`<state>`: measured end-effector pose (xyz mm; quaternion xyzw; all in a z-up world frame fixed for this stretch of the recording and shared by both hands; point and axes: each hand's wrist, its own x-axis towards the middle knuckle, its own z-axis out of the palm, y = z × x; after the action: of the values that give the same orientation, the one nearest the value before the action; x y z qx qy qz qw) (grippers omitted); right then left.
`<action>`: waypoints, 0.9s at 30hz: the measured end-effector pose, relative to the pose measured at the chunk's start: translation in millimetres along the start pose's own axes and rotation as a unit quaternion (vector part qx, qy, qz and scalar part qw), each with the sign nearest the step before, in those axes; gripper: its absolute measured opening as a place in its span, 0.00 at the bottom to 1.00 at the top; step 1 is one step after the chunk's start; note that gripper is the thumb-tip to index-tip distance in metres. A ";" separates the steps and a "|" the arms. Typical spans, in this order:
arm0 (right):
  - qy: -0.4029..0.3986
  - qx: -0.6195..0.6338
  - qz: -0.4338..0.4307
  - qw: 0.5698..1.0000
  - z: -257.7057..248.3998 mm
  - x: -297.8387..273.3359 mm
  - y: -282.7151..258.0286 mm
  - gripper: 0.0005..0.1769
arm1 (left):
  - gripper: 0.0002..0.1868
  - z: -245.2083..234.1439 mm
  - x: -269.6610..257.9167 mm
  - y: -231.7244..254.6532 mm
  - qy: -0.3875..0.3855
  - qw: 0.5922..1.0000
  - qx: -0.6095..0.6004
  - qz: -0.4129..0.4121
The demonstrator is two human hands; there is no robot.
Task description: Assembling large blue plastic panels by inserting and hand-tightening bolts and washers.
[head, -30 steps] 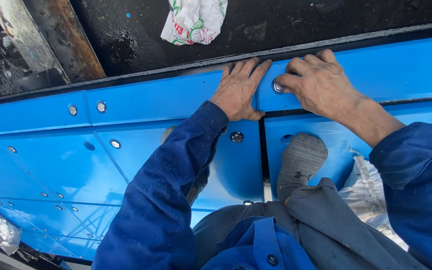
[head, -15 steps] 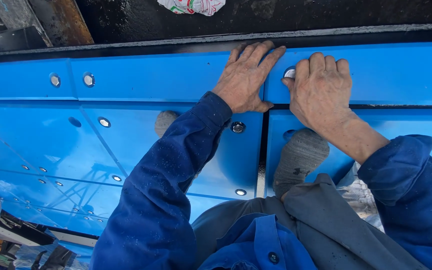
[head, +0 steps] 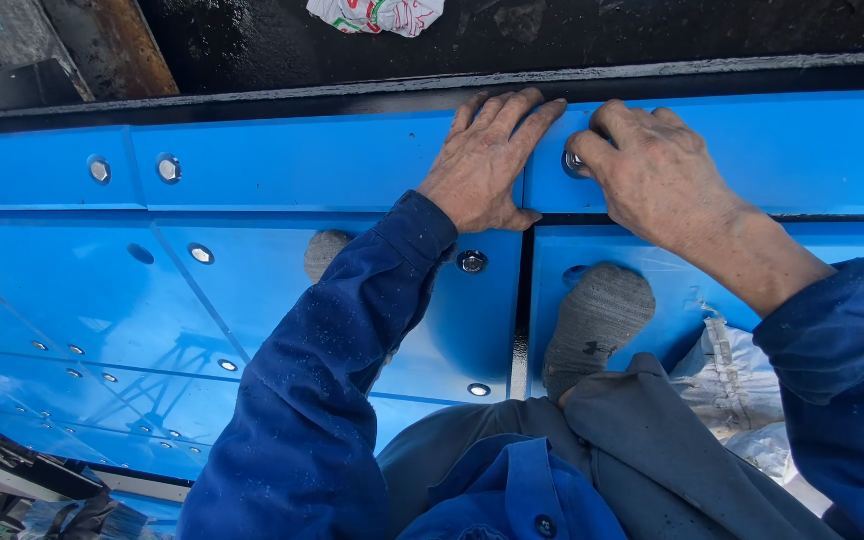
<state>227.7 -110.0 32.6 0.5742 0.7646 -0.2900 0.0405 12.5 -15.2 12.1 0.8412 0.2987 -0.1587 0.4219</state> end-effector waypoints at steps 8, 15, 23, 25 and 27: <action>-0.038 -0.035 0.022 0.998 1.7 6.1 -5.7 0.19 | 0.70 3.1 -2.9 -2.4 0.034 0.999 0.002 0.014; 0.041 -0.016 -0.006 0.999 -3.6 -4.9 -3.9 0.17 | 0.71 1.1 -4.0 -10.4 0.034 0.999 -0.002 0.033; -0.027 -0.002 0.015 1.000 -11.2 3.4 -4.0 0.14 | 0.70 -1.9 -1.5 -8.7 0.018 1.000 0.008 0.014; -0.033 -0.011 0.005 0.999 -12.3 1.4 -11.5 0.15 | 0.70 0.9 -9.5 -8.6 0.008 1.000 0.015 -0.011; 0.029 -0.018 -0.003 0.999 -14.3 5.7 -8.3 0.12 | 0.70 10.3 -6.7 -16.0 0.060 0.997 0.022 0.033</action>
<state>222.1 -99.5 45.6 0.5794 0.7722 -0.2593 0.0276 -3.0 -18.5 -0.4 0.8676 0.2922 -0.1005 0.3895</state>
